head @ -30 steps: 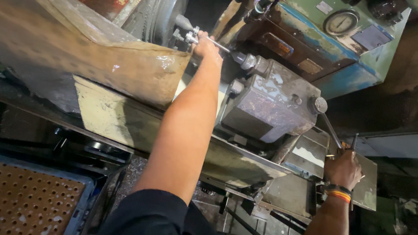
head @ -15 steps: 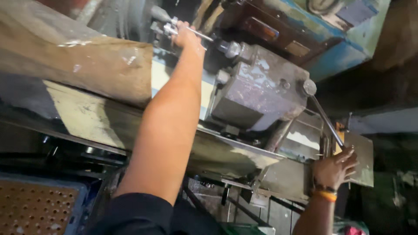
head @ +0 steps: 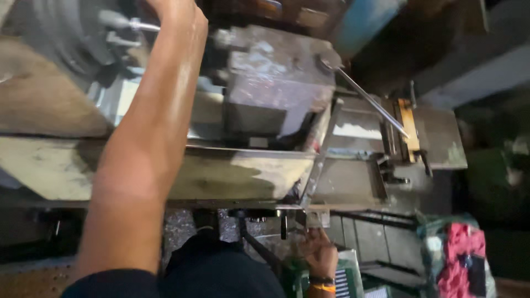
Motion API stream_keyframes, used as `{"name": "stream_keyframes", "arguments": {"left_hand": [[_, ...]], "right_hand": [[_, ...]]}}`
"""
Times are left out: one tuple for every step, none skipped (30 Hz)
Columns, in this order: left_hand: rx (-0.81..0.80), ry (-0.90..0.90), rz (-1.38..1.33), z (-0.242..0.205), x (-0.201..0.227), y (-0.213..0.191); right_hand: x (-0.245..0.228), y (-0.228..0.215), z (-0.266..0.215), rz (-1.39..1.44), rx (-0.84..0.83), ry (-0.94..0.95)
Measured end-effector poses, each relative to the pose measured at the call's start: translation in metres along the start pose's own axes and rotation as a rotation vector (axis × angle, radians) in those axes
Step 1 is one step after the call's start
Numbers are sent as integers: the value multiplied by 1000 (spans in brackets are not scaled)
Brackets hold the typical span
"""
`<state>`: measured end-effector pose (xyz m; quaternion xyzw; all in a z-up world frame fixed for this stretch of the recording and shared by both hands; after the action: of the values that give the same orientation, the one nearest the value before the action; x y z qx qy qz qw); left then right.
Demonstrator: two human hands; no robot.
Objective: The person repeatedly picks up metal rods from a green bin, places them into a press machine, and operates a lever to process them. The processed rods are then placed into a blue tray with holes.
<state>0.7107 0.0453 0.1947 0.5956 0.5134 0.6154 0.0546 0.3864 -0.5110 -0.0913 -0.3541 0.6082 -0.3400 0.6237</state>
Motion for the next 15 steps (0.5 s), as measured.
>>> {"name": "stream_keyframes", "arguments": {"left_hand": [[-93, -18, 45, -27, 6, 19], [-177, -37, 90, -55, 9, 34], [-261, -58, 144, -89, -1, 45], [-336, -82, 194, -121, -12, 55], [-412, -94, 251, -149, -22, 67], [-491, -104, 314, -176, -35, 78], [-557, -117, 379, -200, -51, 87], [-643, -75, 436, -221, -66, 96], [-745, 30, 484, -237, -82, 110], [-846, 136, 529, -252, -100, 121], [-883, 93, 572, -258, -123, 126], [-919, 51, 615, -264, -148, 129], [-972, -3, 664, -269, -174, 130], [-1015, 71, 657, -273, -192, 131], [-1061, 141, 644, -280, -214, 131]], "right_hand": [[-2, 3, -2, -5, -28, 41], [-4, 5, -2, -3, -26, 67], [-2, 5, -4, 10, -24, 93], [1, 5, -8, 21, -10, 112], [2, 7, -6, 57, 14, 129], [4, 11, -5, 101, 37, 147], [4, 16, -8, 156, 56, 170], [5, 22, -9, 262, 81, 199], [8, 26, -11, 382, 105, 233], [10, 31, -11, 599, 122, 271], [8, 39, -8, 1055, 110, 290], [4, 45, -4, 1551, 109, 332], [-2, 50, -8, 1859, 96, 413], [-2, 51, -14, 1882, 114, 543], [5, 48, -26, 1810, 153, 716]]}}
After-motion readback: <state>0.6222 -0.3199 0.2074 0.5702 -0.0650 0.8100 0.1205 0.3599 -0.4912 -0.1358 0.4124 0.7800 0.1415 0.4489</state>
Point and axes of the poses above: each hand's wrist, its own z-axis towards the middle knuckle, its own y-axis out of the palm, x = y × z, the point moved 6 cm from there along z, towards the middle knuckle, and after that the axes turned 4 degrees about -y, right-handed, at the moved point
